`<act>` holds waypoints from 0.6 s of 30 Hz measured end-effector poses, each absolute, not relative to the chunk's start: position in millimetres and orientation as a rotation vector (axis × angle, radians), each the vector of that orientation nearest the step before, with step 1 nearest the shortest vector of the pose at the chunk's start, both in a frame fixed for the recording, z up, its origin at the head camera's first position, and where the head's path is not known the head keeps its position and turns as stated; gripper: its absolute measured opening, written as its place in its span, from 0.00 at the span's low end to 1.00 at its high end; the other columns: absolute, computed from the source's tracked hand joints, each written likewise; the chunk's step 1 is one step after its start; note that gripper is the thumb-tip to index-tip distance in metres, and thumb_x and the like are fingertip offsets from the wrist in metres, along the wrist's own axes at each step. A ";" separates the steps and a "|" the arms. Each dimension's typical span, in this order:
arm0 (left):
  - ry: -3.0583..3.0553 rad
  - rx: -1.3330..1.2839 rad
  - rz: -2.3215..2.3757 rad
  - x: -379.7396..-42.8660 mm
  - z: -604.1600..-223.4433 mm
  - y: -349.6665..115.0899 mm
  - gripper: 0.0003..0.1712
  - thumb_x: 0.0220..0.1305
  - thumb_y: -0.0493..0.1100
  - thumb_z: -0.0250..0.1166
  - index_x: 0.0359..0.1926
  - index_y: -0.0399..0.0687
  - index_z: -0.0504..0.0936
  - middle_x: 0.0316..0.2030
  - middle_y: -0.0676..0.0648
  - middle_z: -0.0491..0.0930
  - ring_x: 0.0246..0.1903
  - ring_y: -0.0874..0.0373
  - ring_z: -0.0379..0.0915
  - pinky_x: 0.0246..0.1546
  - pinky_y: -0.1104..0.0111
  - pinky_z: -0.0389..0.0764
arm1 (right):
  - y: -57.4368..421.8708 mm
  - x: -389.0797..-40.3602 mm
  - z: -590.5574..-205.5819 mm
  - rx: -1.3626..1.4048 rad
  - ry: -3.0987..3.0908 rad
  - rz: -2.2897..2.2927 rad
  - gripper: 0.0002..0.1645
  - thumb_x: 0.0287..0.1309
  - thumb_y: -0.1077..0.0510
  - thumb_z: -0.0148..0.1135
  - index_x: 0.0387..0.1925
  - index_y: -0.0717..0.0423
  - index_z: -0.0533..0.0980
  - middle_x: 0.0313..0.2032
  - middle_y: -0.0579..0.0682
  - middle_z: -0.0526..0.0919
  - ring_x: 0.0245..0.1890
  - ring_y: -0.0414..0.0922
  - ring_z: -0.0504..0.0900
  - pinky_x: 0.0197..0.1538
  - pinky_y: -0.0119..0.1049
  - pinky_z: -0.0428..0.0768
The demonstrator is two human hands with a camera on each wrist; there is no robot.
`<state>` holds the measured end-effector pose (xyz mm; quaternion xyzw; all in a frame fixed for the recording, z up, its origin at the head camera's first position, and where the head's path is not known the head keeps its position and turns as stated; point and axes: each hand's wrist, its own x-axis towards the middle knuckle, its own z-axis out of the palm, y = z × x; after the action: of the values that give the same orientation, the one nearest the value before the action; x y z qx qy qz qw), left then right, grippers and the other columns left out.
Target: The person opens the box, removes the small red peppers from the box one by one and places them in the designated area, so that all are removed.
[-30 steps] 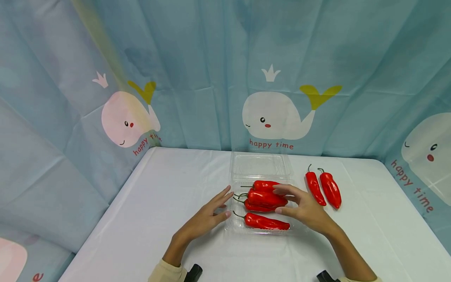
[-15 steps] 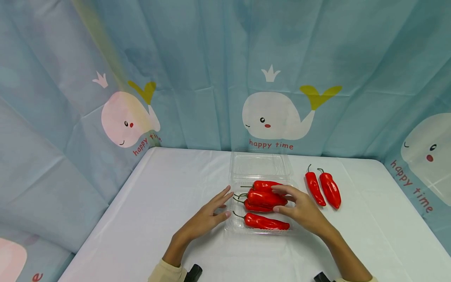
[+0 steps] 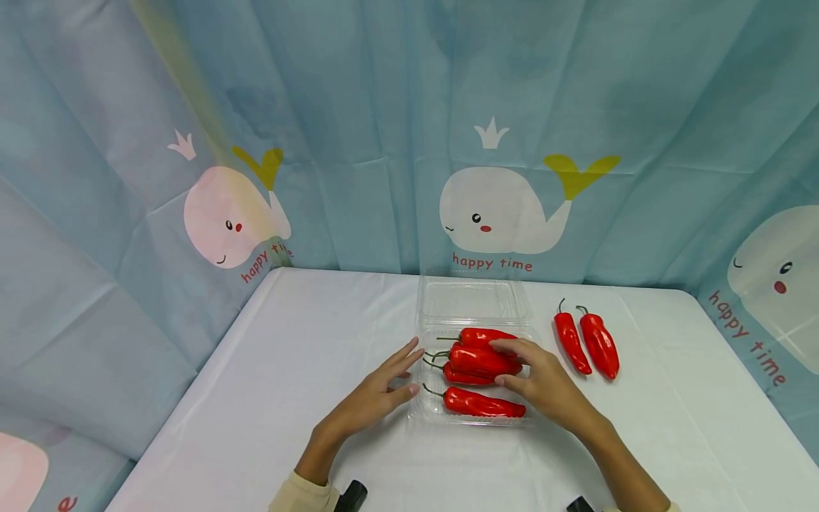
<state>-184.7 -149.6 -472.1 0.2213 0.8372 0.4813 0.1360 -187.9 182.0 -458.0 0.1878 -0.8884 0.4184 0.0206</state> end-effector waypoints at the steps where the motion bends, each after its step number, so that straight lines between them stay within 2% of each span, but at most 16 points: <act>1: 2.425 0.641 1.393 -184.6 -472.2 -149.7 0.37 0.80 0.51 0.60 0.84 0.54 0.60 0.86 0.57 0.45 0.70 0.45 0.71 0.67 0.45 0.76 | 181.4 -187.6 -457.8 0.580 -2.758 1.283 0.38 0.56 0.64 0.79 0.69 0.53 0.78 0.63 0.54 0.83 0.60 0.56 0.83 0.55 0.47 0.88; 13: 2.422 0.635 1.395 -184.2 -471.5 -149.7 0.37 0.80 0.52 0.60 0.84 0.58 0.60 0.85 0.59 0.45 0.70 0.46 0.71 0.68 0.45 0.75 | 178.1 -186.4 -455.4 0.545 -2.818 1.199 0.39 0.55 0.64 0.80 0.68 0.52 0.78 0.62 0.55 0.84 0.57 0.56 0.84 0.51 0.45 0.89; 18: 2.417 0.649 1.398 -183.9 -471.1 -149.8 0.37 0.81 0.51 0.59 0.84 0.56 0.60 0.86 0.57 0.45 0.70 0.44 0.71 0.67 0.44 0.75 | 178.1 -186.7 -455.5 0.549 -2.826 1.211 0.38 0.56 0.65 0.79 0.69 0.52 0.78 0.62 0.55 0.85 0.56 0.56 0.85 0.50 0.44 0.89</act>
<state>-183.9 -149.8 -471.1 0.2244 0.8351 0.4831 0.1370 -186.7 178.1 -455.5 0.1758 -0.9048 0.3877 0.0091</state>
